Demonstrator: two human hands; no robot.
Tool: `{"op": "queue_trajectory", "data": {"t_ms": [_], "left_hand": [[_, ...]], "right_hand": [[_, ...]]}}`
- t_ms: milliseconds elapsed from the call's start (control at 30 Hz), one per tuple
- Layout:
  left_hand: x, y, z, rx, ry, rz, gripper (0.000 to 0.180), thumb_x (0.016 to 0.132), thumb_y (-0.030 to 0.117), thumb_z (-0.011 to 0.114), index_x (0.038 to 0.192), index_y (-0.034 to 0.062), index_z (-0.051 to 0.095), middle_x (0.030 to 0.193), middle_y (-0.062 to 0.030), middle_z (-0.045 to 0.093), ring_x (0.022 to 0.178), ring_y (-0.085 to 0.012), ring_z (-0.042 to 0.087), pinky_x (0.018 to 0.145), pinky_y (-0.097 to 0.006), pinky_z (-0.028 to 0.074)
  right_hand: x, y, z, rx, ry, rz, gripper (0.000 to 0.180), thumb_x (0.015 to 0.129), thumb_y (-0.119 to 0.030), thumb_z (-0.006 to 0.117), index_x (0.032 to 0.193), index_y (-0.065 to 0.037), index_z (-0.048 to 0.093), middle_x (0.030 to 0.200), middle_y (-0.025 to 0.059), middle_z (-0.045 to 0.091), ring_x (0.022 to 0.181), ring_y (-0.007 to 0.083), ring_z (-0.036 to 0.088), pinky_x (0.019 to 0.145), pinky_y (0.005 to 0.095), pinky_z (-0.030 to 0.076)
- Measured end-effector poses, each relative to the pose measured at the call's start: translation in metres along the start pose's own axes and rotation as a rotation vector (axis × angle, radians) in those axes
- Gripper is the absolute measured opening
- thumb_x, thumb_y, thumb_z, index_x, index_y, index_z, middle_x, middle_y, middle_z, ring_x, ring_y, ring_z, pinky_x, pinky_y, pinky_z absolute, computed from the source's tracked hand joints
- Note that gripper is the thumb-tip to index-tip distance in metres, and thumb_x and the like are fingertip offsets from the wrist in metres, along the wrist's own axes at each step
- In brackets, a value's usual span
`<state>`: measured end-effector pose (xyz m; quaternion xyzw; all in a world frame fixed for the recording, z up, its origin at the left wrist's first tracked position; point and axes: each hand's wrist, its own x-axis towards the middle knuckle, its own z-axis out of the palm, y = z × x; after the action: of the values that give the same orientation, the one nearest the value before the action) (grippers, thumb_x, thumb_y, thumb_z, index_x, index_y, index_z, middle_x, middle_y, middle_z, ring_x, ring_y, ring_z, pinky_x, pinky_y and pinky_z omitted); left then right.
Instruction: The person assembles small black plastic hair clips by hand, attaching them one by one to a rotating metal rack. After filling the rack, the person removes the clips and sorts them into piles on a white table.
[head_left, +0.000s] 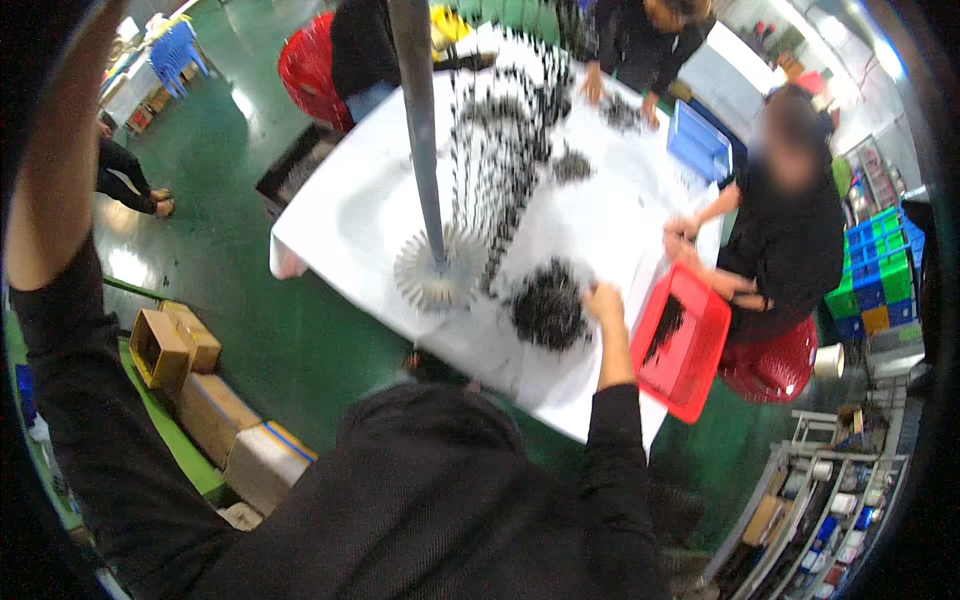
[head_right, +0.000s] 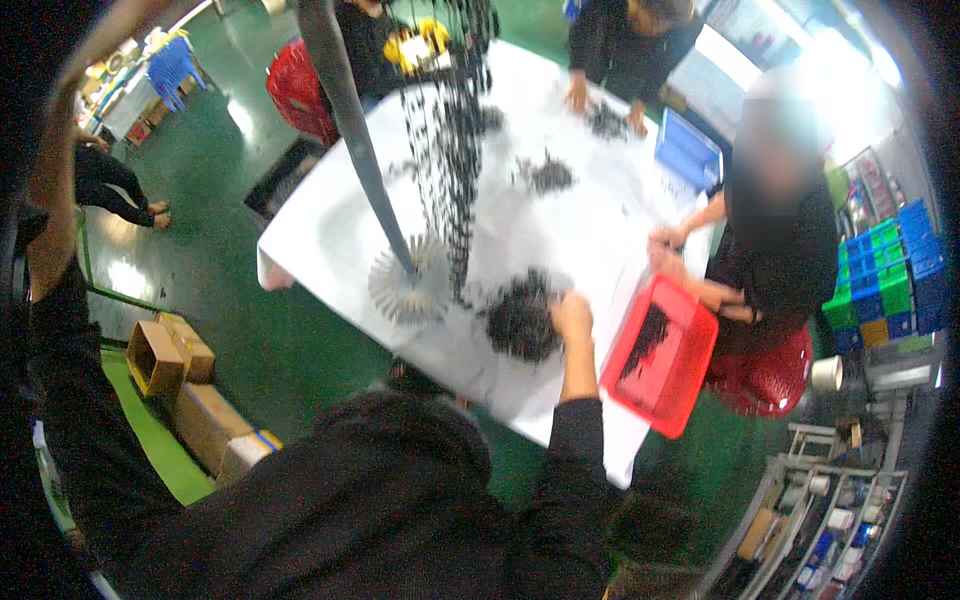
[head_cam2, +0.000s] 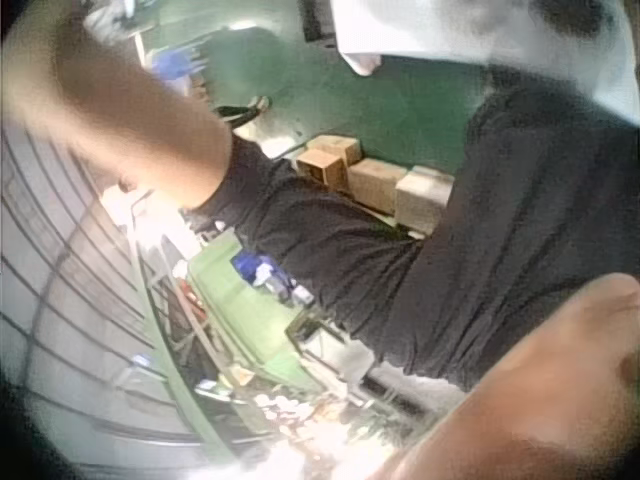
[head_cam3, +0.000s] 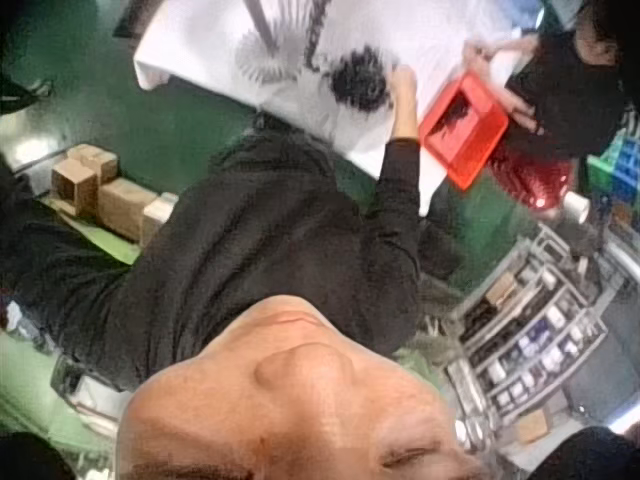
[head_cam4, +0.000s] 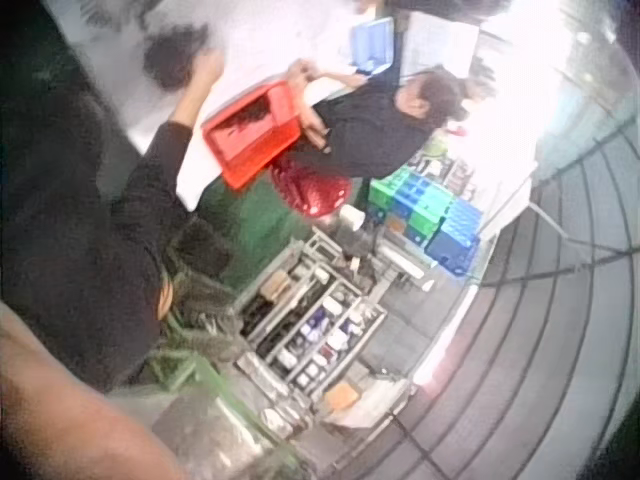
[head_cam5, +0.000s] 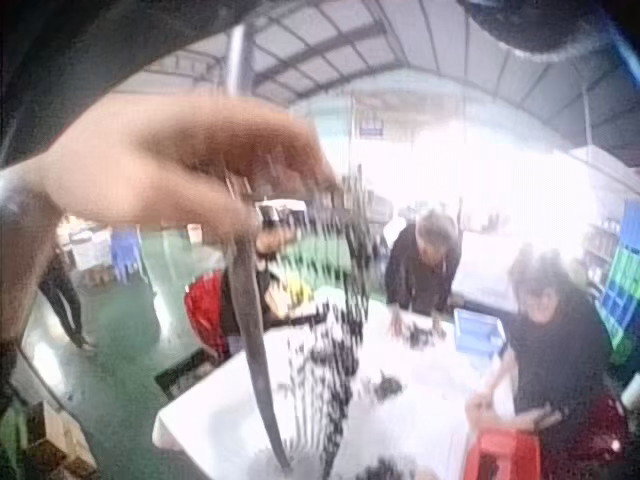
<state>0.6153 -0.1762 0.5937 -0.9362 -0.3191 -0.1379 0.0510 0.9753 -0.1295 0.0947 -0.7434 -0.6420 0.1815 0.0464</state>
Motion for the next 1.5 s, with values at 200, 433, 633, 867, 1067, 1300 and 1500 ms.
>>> {"op": "queue_trajectory", "data": {"t_ms": [200,433,633,867,1067,1300,1500], "left_hand": [[0.004,-0.015,-0.013,-0.137,-0.005,0.03,0.044,0.078,0.002,0.052,0.121,-0.0027,0.049,0.104,-0.0204,0.061,0.097,-0.0313,0.061,0.085,-0.039,0.047],[0.01,-0.021,-0.01,-0.067,0.021,0.125,0.053,0.076,-0.002,0.051,0.129,0.0003,0.047,0.124,-0.018,0.055,0.119,-0.0311,0.052,0.1,-0.039,0.041],[0.015,-0.004,-0.016,0.131,0.025,-0.004,0.058,0.076,0.004,0.059,0.132,-0.0011,0.045,0.126,-0.0218,0.054,0.119,-0.0327,0.05,0.101,-0.039,0.04],[0.032,0.001,-0.006,0.196,0.043,-0.087,0.038,0.069,-0.007,0.058,0.107,-0.0073,0.063,0.117,-0.0209,0.06,0.109,-0.0356,0.057,0.096,-0.037,0.044],[0.028,0.004,-0.001,0.255,0.063,-0.022,0.048,0.063,-0.013,0.054,0.11,-0.0041,0.063,0.117,-0.0194,0.06,0.109,-0.035,0.057,0.095,-0.037,0.045],[0.026,-0.01,0.002,0.334,0.104,-0.036,0.044,0.071,-0.012,0.051,0.112,-0.0009,0.063,0.119,-0.0181,0.059,0.11,-0.0345,0.056,0.096,-0.039,0.045],[0.015,-0.011,-0.001,0.212,0.149,0.031,0.041,0.076,-0.009,0.05,0.116,-0.001,0.057,0.118,-0.0189,0.059,0.112,-0.0354,0.055,0.096,-0.042,0.043]], "right_hand": [[-0.018,-0.115,-0.156,0.299,0.382,-0.185,0.035,0.08,-0.03,0.067,0.107,-0.007,0.065,0.099,0.0151,0.066,0.09,0.0332,0.062,0.079,0.0408,0.048],[-0.119,-0.262,-0.319,0.647,1.048,-0.913,0.008,0.08,-0.008,0.066,0.085,-0.002,0.068,0.07,0.0089,0.058,0.056,0.0182,0.052,0.052,0.0296,0.038],[-0.12,-0.295,-0.331,0.754,0.953,-0.845,0.009,0.08,-0.006,0.065,0.081,0.003,0.066,0.068,0.0115,0.058,0.056,0.0228,0.052,0.055,0.0329,0.041],[-0.106,-0.293,-0.33,0.867,0.82,-0.878,0.01,0.083,-0.005,0.064,0.083,0.004,0.067,0.068,0.0077,0.058,0.057,0.0132,0.048,0.055,0.0268,0.037],[-0.092,-0.271,-0.341,1.205,0.312,-1.055,0.012,0.083,-0.007,0.064,0.083,0.004,0.068,0.078,0.0033,0.062,0.075,0.0085,0.052,0.07,0.0211,0.038],[-0.085,-0.231,-0.336,1.357,0.144,-1.105,0.015,0.085,-0.009,0.061,0.077,0.004,0.066,0.072,-0.0011,0.049,0.063,0.0068,0.039,0.059,0.0215,0.027],[-0.095,-0.235,-0.342,1.11,0.354,-1.014,0.017,0.085,-0.014,0.065,0.081,0.002,0.068,0.075,-0.001,0.056,0.066,0.0061,0.044,0.059,0.0211,0.031]]}}
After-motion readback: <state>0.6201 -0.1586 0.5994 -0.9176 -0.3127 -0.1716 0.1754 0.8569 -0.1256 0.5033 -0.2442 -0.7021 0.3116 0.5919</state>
